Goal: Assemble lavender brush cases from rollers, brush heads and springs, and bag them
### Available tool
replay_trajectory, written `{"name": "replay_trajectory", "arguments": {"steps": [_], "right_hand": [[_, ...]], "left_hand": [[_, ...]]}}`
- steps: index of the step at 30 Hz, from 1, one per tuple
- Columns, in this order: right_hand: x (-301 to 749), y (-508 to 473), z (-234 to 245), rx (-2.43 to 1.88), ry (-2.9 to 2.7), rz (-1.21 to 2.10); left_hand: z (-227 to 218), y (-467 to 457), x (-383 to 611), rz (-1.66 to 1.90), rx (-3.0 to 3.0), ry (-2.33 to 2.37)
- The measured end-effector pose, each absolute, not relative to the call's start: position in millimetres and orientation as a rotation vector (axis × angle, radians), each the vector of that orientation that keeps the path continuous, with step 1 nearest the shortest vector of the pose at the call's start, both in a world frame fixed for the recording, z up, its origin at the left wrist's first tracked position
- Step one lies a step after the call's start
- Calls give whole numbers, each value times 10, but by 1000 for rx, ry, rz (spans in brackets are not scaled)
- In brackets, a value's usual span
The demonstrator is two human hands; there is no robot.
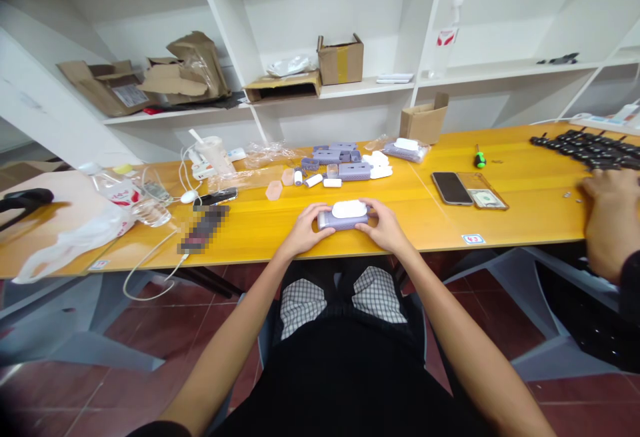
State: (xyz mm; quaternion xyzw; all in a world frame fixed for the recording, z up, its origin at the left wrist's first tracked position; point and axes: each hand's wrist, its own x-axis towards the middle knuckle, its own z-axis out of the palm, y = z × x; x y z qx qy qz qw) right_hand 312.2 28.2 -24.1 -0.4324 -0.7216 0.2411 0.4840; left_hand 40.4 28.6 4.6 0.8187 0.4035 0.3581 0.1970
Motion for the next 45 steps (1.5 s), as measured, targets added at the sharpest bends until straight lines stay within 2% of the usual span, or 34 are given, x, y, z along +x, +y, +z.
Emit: {"name": "replay_trajectory", "arguments": {"steps": [18,45], "right_hand": [[3187,329,-283,-990,-1459,854],[3127,292,-219,-1084,-1482,712]], "left_hand": [[108,271,385,977,2253,1033],[117,251,402,995,2243,1069]]}}
